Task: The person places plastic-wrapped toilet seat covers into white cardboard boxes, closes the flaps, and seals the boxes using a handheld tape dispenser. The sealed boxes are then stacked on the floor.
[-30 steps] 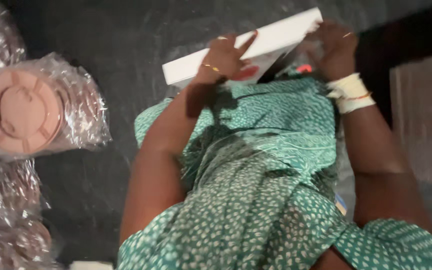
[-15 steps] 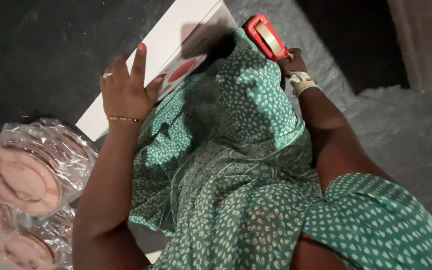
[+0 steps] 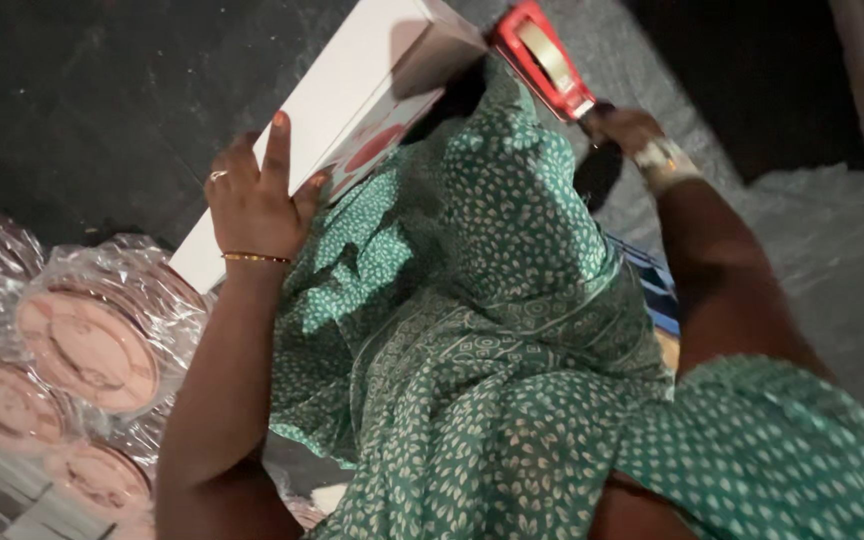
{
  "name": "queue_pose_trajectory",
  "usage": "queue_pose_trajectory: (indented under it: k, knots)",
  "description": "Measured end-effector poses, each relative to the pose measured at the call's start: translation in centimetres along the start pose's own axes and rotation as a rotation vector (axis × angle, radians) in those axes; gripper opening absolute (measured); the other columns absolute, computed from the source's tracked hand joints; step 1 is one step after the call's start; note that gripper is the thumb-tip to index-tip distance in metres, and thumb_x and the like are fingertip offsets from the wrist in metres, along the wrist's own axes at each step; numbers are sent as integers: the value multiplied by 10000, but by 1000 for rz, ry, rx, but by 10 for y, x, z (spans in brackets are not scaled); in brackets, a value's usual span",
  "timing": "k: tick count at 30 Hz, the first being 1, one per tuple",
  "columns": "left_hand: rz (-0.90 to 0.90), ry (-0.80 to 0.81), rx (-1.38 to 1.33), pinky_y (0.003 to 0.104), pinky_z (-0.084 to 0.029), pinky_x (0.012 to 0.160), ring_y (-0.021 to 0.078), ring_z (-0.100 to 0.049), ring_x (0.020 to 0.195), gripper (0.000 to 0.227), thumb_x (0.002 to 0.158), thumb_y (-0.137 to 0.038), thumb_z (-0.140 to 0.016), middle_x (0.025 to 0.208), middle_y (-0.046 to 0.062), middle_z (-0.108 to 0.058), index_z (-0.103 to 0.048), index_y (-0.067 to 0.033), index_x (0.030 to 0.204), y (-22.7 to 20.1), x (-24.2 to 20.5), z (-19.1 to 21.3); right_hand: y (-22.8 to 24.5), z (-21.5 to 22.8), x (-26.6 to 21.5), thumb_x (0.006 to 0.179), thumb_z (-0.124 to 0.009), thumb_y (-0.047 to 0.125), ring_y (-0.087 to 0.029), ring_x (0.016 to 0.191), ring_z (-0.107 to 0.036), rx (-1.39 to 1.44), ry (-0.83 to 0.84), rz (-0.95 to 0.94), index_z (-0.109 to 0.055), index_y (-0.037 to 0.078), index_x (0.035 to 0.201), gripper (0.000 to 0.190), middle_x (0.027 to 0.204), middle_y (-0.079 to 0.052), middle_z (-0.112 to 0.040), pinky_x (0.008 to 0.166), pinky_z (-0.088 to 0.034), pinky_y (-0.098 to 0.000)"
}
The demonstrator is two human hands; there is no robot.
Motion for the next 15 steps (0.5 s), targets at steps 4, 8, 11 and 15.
queue_pose_trajectory:
  k: [4,8,11,15]
  knots:
    - [-18,2,-56,538,-474,954,422,-595,1138,701,1141,-550,-619,1363,235,-570,-317,-171,1647,8,1,-5,-56,2,-33,900,-802,528,-243,916,-696,225,-142,274,-767,46,1096,521,982,-135,-752,849,-540,-394]
    - [-16,-11,-73,535,-480,933,426,-593,1097,720,1138,-534,-635,1376,246,-567,-326,-171,1677,13,1,2,-66,-3,-15,920,-667,478,-411,1086,-624,-356,-186,91,-668,189,1346,515,1261,-161,-660,839,-491,-527]
    - [-41,-18,-77,538,-476,918,437,-597,1102,749,1117,-526,-659,1362,261,-563,-330,-158,1681,3,9,2,-33,45,-13,865,-660,463,-338,1164,-643,-1172,-471,-3,-728,199,1226,452,1276,-72,-680,903,-493,-593]
    - [-13,-44,-34,543,-482,888,437,-606,1073,775,1035,-511,-690,1334,268,-585,-371,-163,1649,2,-15,3,91,94,-54,1002,-675,382,-366,909,-722,-948,-650,326,-816,143,982,278,994,-145,-768,677,-535,-509]
Point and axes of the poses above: each hand's wrist, its own x-axis towards the middle knuckle, its own z-axis out of the back of the hand, y = z × x, the point moved 5 cm from there along x, towards the middle knuckle
